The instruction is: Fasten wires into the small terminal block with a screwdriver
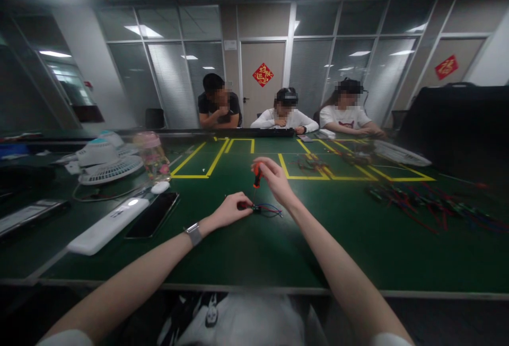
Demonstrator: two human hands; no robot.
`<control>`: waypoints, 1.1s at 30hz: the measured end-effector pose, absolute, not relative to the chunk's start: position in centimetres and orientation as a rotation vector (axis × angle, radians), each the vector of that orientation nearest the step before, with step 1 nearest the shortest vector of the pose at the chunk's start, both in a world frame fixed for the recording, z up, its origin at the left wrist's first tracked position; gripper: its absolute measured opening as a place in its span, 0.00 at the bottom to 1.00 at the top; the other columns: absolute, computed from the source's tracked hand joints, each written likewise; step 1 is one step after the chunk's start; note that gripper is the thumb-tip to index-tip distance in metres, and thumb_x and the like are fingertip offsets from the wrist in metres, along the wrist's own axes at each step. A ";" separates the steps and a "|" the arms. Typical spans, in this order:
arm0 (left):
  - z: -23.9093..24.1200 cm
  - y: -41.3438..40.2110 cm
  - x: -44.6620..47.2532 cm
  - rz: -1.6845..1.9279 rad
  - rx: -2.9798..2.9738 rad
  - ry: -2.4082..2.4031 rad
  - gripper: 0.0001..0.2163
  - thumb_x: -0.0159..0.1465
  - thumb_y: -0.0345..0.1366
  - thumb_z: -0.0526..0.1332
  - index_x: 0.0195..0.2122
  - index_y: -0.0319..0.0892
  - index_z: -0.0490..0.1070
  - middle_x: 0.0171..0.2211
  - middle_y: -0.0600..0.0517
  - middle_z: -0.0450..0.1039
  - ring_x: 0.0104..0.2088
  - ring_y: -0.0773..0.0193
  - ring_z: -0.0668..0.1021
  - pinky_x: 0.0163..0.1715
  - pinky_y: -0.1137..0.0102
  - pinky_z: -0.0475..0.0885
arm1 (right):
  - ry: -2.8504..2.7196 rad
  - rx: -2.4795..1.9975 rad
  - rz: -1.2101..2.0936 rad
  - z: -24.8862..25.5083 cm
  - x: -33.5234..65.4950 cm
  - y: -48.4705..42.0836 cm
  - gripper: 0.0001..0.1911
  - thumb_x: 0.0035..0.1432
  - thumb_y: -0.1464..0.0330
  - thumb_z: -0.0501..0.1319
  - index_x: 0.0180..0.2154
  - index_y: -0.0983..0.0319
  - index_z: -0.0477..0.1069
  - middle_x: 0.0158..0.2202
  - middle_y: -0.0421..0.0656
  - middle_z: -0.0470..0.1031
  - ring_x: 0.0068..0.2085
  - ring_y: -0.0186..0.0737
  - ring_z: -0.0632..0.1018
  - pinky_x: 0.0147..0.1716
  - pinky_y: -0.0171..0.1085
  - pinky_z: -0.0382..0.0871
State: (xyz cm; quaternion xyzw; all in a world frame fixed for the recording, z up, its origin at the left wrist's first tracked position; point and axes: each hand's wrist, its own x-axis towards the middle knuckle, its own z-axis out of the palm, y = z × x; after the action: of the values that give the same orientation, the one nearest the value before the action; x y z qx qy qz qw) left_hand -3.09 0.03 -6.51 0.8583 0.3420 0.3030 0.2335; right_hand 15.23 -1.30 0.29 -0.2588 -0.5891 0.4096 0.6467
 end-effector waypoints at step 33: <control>-5.9 -0.5 -3.0 0.787 2.384 0.980 0.07 0.61 0.37 0.64 0.37 0.41 0.78 0.36 0.50 0.73 0.37 0.62 0.75 0.38 0.69 0.70 | -1.312 -0.697 0.809 0.0 15.3 -1.6 0.14 0.53 0.56 0.66 0.38 0.57 0.76 0.35 0.41 0.76 0.38 0.39 0.76 0.42 0.39 0.69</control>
State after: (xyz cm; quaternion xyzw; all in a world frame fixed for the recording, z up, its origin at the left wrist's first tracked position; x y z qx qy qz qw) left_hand -2.98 -0.52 -5.85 0.8626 0.3546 0.2848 0.2214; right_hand 15.34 -1.60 0.00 -0.3085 -0.5804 0.3578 0.6633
